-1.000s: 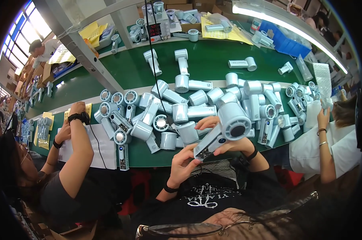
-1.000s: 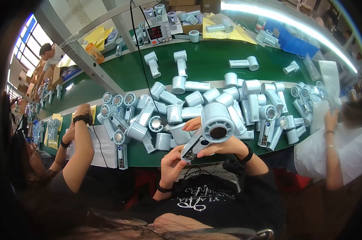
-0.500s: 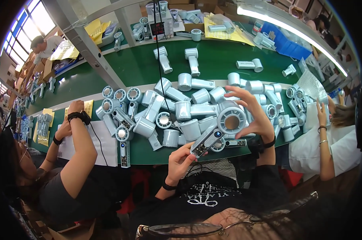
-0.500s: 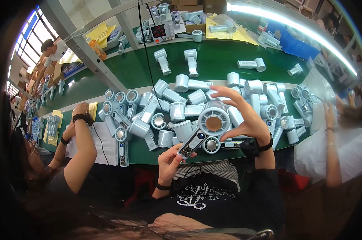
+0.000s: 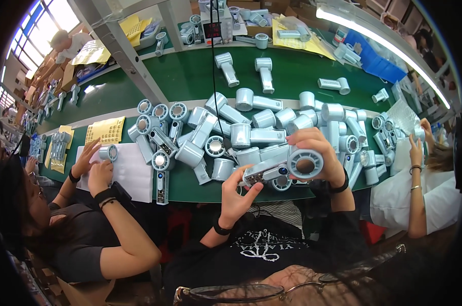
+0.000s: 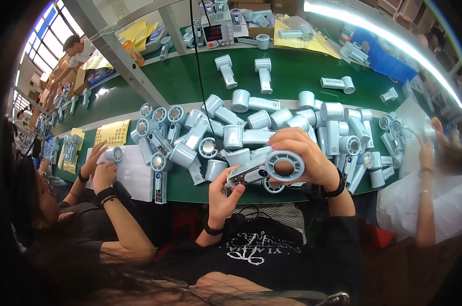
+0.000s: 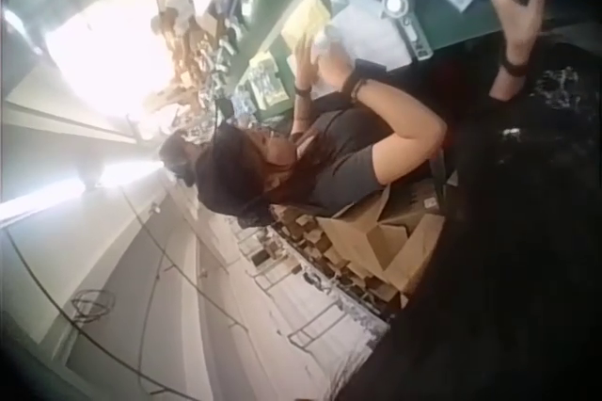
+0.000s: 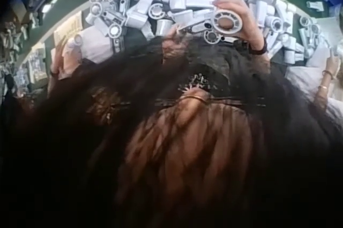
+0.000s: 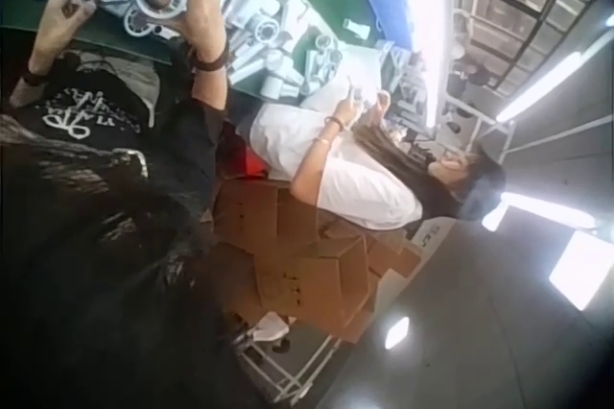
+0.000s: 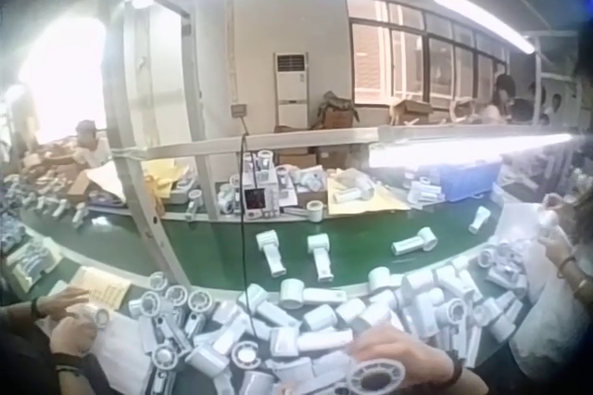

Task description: The person picks up a handheld fan, turns it over, and presses a small white component into the base. They repeat this process with several fans from the pile on the assembly line.

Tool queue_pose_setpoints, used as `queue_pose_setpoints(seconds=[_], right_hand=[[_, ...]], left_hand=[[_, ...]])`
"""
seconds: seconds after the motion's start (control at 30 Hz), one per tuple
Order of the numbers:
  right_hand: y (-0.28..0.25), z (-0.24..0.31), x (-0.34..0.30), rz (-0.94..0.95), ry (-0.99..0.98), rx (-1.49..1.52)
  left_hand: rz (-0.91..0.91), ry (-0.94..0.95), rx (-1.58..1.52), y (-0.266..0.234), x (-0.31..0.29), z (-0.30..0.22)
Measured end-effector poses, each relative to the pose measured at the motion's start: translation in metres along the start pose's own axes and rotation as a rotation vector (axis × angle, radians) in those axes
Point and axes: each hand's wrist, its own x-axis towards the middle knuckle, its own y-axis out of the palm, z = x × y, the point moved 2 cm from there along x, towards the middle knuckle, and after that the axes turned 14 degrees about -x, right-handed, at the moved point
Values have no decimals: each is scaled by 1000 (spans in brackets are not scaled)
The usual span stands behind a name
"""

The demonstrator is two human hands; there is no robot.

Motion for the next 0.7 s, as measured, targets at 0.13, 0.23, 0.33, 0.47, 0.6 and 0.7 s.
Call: queue_pose_setpoints(seconds=[0.13,0.23,0.33,0.47,0.6,0.7], right_hand=[[-1,18,-1,-65,-123,-182],[-2,28,-7,-74,-195,-281],[-1,35,-9,-111,-264,-336],[0,36,-9,-129,-325,-316],[0,46,-9,-115,-343,-350],[-1,37,-8,-159,-285,-282]], left_hand=[[-163,33,26,3,4,-5],[-111,136,138,4,6,-11],[-129,95,79,3,5,-6],[-133,63,63,4,4,-13],[-120,37,77,4,2,-11],[-47,70,132,-1,2,-19]])
